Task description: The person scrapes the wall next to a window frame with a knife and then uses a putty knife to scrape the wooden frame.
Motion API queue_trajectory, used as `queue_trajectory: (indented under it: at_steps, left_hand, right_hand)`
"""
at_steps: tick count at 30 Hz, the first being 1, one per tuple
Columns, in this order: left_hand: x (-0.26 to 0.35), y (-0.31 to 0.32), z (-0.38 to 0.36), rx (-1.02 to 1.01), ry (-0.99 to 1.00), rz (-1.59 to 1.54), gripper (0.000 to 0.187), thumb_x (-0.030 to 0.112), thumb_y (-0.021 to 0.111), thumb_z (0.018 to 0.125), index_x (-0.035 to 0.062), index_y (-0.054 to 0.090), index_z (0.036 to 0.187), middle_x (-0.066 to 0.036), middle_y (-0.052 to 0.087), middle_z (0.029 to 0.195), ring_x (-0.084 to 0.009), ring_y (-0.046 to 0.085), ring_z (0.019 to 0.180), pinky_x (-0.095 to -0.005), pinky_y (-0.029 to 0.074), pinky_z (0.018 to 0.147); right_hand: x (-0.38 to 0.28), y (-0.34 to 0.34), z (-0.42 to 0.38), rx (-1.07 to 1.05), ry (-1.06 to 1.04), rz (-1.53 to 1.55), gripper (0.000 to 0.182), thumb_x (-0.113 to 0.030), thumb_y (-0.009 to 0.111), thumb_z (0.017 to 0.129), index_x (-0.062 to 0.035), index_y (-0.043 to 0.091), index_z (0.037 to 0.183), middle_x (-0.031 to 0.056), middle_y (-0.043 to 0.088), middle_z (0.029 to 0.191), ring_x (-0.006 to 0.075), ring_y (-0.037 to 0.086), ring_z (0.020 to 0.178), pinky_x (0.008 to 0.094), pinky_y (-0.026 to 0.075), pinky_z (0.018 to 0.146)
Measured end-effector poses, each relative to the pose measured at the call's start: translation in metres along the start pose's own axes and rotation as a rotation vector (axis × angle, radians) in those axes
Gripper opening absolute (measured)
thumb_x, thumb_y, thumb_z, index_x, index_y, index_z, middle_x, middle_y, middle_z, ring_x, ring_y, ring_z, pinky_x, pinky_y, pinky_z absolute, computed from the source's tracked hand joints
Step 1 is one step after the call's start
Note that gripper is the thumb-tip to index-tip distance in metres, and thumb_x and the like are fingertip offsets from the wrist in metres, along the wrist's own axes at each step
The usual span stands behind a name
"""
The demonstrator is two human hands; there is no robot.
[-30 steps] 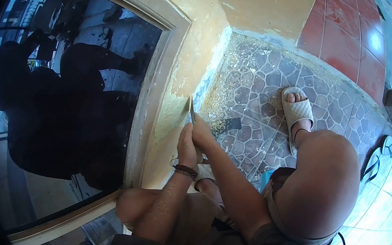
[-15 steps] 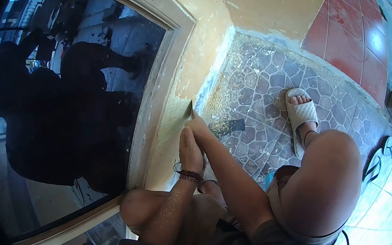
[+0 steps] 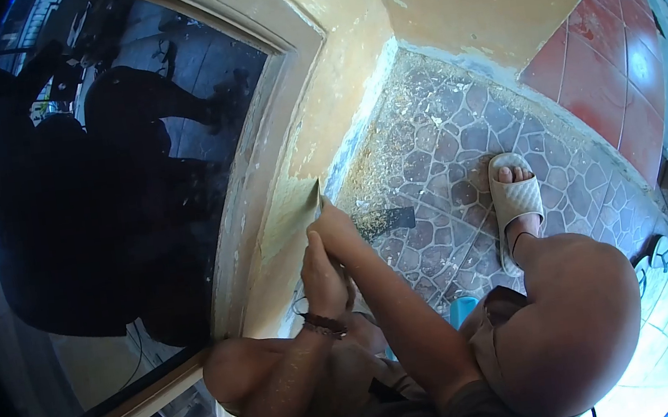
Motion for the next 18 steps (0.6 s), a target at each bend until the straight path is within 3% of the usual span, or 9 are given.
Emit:
queue_trajectory:
  at_steps: [1,4,5,6,7,12,14,17,18]
  left_hand:
    - [-0.003,0.0,0.006,0.005,-0.018,-0.059,0.054,0.051,0.035,0.095,0.0009,0.055,0.099,-0.01,0.055,0.085,-0.0146,0.054,0.075,-0.0279,0.042,0.063]
    - [-0.005,-0.009,0.011,-0.07,-0.179,0.107,0.05,0.055,0.035,0.094,0.0095,0.051,0.082,0.0,0.045,0.054,-0.0101,0.04,0.036,-0.0267,0.029,0.031]
    - [-0.005,-0.006,0.009,-0.064,-0.206,0.068,0.05,0.056,0.035,0.093,0.0102,0.05,0.08,0.001,0.042,0.051,-0.0104,0.036,0.032,-0.0269,0.025,0.028]
    - [-0.003,-0.007,0.006,-0.059,-0.204,0.039,0.049,0.055,0.035,0.093,0.0105,0.05,0.08,0.001,0.042,0.051,-0.0103,0.035,0.031,-0.0265,0.024,0.028]
    - [-0.001,-0.007,0.004,-0.054,-0.203,0.01,0.048,0.055,0.036,0.093,0.0108,0.05,0.079,0.001,0.042,0.051,-0.0103,0.034,0.031,-0.0261,0.023,0.027]
    - [-0.008,-0.004,0.007,-0.032,-0.162,0.021,0.044,0.05,0.038,0.095,0.0095,0.053,0.086,0.001,0.044,0.054,-0.0086,0.036,0.033,-0.0244,0.026,0.029]
    - [-0.006,-0.003,0.008,-0.025,-0.17,0.064,0.045,0.05,0.038,0.095,0.008,0.054,0.09,0.001,0.046,0.057,-0.0081,0.038,0.036,-0.0238,0.027,0.031]
    - [-0.002,-0.007,-0.003,-0.011,-0.14,-0.051,0.046,0.049,0.038,0.095,0.0066,0.056,0.092,-0.001,0.049,0.062,-0.0083,0.041,0.039,-0.0231,0.028,0.033]
    - [-0.005,-0.008,-0.004,-0.008,-0.147,-0.025,0.047,0.048,0.038,0.096,0.0047,0.057,0.093,-0.002,0.051,0.068,-0.0095,0.044,0.047,-0.0242,0.031,0.04]
  right_hand:
    - [-0.005,-0.003,-0.002,0.047,0.014,-0.013,0.047,-0.008,0.055,0.07,0.0039,0.052,0.116,0.0296,0.061,0.099,0.0409,0.059,0.097,0.0406,0.048,0.082]
    - [0.004,-0.002,0.01,0.087,0.054,-0.01,0.039,-0.005,0.053,0.069,0.005,0.057,0.106,0.0295,0.061,0.097,0.0419,0.058,0.098,0.0423,0.047,0.084]
    - [0.007,-0.001,0.012,0.094,0.046,-0.03,0.039,-0.005,0.053,0.068,0.0053,0.058,0.105,0.0295,0.061,0.097,0.042,0.059,0.097,0.0427,0.047,0.084]
    - [0.002,-0.003,0.013,0.104,0.034,-0.051,0.038,-0.005,0.053,0.068,0.0056,0.058,0.104,0.0296,0.061,0.097,0.042,0.059,0.096,0.043,0.046,0.084]
    - [-0.008,-0.001,0.003,0.126,-0.137,-0.06,0.036,-0.005,0.054,0.067,0.006,0.058,0.101,0.0294,0.061,0.092,0.0436,0.059,0.093,0.0445,0.047,0.081]
    - [0.002,-0.008,0.009,0.161,-0.071,-0.054,0.029,-0.006,0.055,0.065,0.0058,0.059,0.092,0.0286,0.061,0.085,0.0449,0.059,0.088,0.0469,0.047,0.077]
    - [0.009,-0.008,0.018,0.077,0.019,-0.04,0.038,-0.01,0.062,0.066,0.0068,0.058,0.099,0.0286,0.06,0.095,0.044,0.058,0.094,0.0451,0.047,0.084]
    - [-0.01,-0.002,-0.005,0.067,-0.06,-0.136,0.034,-0.009,0.061,0.067,0.008,0.058,0.096,0.0288,0.061,0.091,0.0448,0.058,0.091,0.0456,0.047,0.082]
    - [-0.016,-0.007,-0.006,0.061,-0.05,-0.129,0.034,-0.009,0.061,0.067,0.0082,0.058,0.096,0.0289,0.061,0.091,0.0446,0.058,0.092,0.0455,0.047,0.083]
Point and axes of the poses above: each hand's wrist, its own z-axis towards the middle knuckle, its own y-axis out of the palm, x = y × z, the point moved 6 cm from there along z, towards the middle knuckle
